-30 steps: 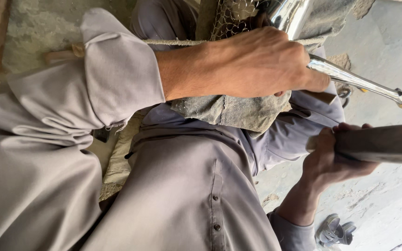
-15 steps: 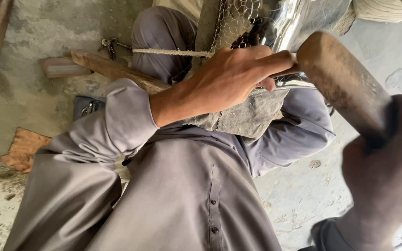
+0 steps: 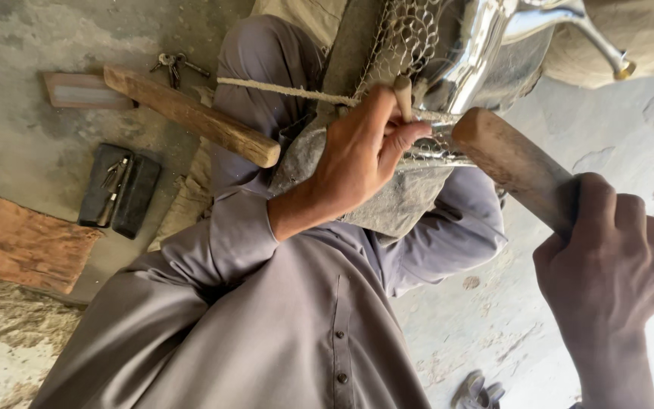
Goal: The person sits on the floor and repeatedly hammers a small metal punch against a polished metal vessel to create a patterned surface. They adjust the punch and vessel position between strikes.
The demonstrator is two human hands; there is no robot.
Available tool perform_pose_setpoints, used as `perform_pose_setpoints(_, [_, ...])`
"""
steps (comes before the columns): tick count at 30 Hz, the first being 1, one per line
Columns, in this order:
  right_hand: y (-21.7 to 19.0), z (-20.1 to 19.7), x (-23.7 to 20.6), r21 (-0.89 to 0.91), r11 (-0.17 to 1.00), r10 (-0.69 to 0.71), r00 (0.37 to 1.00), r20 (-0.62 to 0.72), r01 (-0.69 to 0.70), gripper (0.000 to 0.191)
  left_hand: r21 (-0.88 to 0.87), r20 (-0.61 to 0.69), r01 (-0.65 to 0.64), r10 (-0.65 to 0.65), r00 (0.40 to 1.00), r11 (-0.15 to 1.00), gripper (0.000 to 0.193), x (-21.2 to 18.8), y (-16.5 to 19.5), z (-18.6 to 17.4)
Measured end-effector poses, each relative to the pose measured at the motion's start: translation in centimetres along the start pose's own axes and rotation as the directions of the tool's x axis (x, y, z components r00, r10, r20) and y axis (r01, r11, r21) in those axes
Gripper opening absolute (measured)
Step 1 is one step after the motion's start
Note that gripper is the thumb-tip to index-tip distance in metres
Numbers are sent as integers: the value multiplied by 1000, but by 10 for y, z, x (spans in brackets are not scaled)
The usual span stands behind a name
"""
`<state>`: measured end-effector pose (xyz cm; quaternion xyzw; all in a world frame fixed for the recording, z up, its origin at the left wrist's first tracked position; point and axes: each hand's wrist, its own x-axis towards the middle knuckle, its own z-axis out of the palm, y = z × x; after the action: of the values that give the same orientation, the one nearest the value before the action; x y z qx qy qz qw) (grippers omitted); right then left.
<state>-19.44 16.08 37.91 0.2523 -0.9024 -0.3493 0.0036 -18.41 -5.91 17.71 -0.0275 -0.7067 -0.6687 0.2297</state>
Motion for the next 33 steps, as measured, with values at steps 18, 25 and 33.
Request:
perform_pose_setpoints(18, [13,-92,74,284,942,-144,981,-133,177,32,86,143,1,-14,990,996,28,23,12,-2])
perform_pose_setpoints(25, [37,-45,57,532,846,40,992,-121,31,53,81,389,-143,101,915,986,27,47,5,3])
perform_pose_setpoints(33, [21,-10,17,492,865,195,970,-142,-101,51,91,649,-212,104,753,973,37,61,-2,12])
